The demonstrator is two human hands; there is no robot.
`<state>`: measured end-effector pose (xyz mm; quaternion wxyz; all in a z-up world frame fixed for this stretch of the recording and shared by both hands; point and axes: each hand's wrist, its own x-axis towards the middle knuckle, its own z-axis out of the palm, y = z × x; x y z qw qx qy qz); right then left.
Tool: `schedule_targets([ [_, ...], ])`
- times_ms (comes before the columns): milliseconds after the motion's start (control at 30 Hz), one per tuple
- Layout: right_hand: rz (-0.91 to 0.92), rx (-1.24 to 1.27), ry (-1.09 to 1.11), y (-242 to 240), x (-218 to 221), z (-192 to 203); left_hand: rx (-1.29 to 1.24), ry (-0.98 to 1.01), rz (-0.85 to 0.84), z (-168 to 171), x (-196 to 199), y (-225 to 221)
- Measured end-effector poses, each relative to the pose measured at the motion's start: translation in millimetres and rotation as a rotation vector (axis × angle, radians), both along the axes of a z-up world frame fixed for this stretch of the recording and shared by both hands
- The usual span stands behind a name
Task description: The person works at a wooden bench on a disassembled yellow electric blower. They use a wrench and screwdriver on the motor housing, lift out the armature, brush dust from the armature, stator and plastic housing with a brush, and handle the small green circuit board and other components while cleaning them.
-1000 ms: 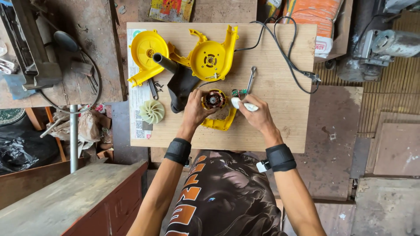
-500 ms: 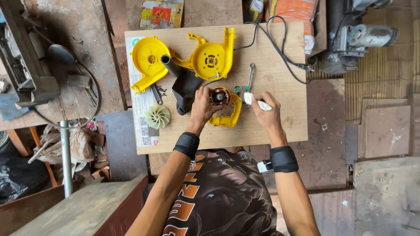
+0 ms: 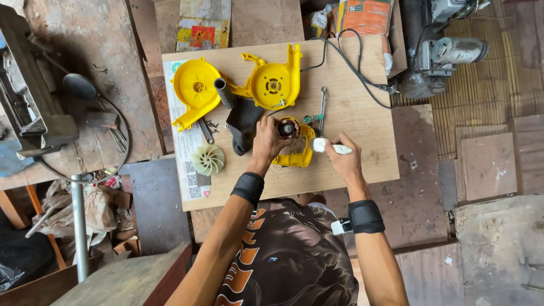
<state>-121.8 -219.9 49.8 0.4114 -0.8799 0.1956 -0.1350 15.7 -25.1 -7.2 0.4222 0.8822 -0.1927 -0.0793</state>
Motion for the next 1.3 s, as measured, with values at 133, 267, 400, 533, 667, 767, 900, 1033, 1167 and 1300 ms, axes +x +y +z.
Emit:
schedule_targets([
  [133,0.081,-0.008,0.180,1.0,4.9,-17.2,0.008,-0.003,-0.006,2.5,0.3,-3.6],
  [267,0.155,-0.138,-0.107,5.1,2.6,-15.9,0.046,0.032,-0.006,17.6,-3.4,-3.7],
  [400,-0.086,0.100,-0.227,-0.9,-3.5,-13.3,0.085,0.047,0.024,23.2,5.6,-8.1],
  [533,0.002,-0.055,-0.309,-3.2,-18.5,-2.2,0.150,0.048,0.012,15.8,-3.7,-5.8],
  [667,-0.016,0.111,-0.240,-6.5,-48.8,-33.2,0.138,-0.014,-0.013,16.1,-5.8,-6.2],
  [767,-0.016,0.191,-0.225,-3.6,-67.3,-37.4,0.087,-0.104,-0.067,13.0,-10.9,-1.6],
  [900,-0.011,0.148,-0.258,-7.0,-82.2,-53.0,0.076,-0.143,-0.068,8.2,-10.9,2.8],
  [1033,0.033,-0.030,-0.232,-9.5,-97.0,-67.5,0.086,-0.149,-0.055,5.8,-11.3,1.9],
  [1167,0.141,-0.062,-0.225,-5.4,-76.0,-61.7,0.072,-0.142,-0.020,3.3,-10.5,-1.2],
  [1300,0.206,-0.170,-0.236,-3.9,-43.5,-51.0,0.073,-0.136,-0.019,6.2,-10.8,-0.8],
])
